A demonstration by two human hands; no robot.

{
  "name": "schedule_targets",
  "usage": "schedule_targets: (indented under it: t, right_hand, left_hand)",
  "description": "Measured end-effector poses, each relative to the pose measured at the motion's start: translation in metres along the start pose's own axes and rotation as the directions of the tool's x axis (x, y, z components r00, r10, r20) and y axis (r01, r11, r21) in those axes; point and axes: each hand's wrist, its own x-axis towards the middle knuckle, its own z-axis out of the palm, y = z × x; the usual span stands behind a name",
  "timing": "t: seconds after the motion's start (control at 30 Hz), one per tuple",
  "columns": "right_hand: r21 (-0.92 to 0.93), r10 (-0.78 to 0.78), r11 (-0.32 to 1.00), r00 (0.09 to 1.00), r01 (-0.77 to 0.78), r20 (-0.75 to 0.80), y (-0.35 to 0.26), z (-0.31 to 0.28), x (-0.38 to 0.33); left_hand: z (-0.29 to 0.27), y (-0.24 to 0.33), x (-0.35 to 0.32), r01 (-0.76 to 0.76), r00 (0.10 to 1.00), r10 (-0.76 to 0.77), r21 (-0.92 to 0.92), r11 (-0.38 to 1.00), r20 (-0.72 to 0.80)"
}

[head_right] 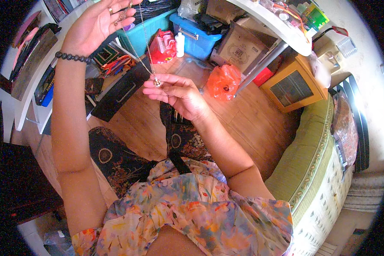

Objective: The person sits on the floor and opens a drawer to search through its contents. They handle various items including papers, a small box containing lipsticks, and a necklace, inspecting them before placing them back into the drawer.

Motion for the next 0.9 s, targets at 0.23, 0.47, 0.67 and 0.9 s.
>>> schedule_targets:
  t: [0.23,0.47,0.67,0.9]
  right_hand:
    - [-0.034,0.003,0.999,0.998,-0.005,-0.061,-0.005,-0.004,0.000]
    - [-0.016,0.030,0.999,0.988,-0.033,-0.151,-0.005,-0.013,0.002]
    - [0.108,0.079,0.992,0.981,-0.061,-0.174,-0.017,-0.014,-0.004]
    - [0.056,0.025,0.998,0.968,-0.011,-0.250,-0.034,-0.017,-0.020]
  left_hand:
    - [-0.008,-0.008,0.001,0.056,0.998,-0.055,-0.037,0.998,0.026]
    - [0.021,-0.011,-0.004,0.059,0.979,-0.028,-0.146,0.987,0.204]
    - [0.046,-0.047,0.000,0.061,0.952,-0.042,-0.052,0.997,0.303]
    - [0.071,-0.120,-0.002,-0.156,0.910,-0.018,0.385,0.910,0.413]
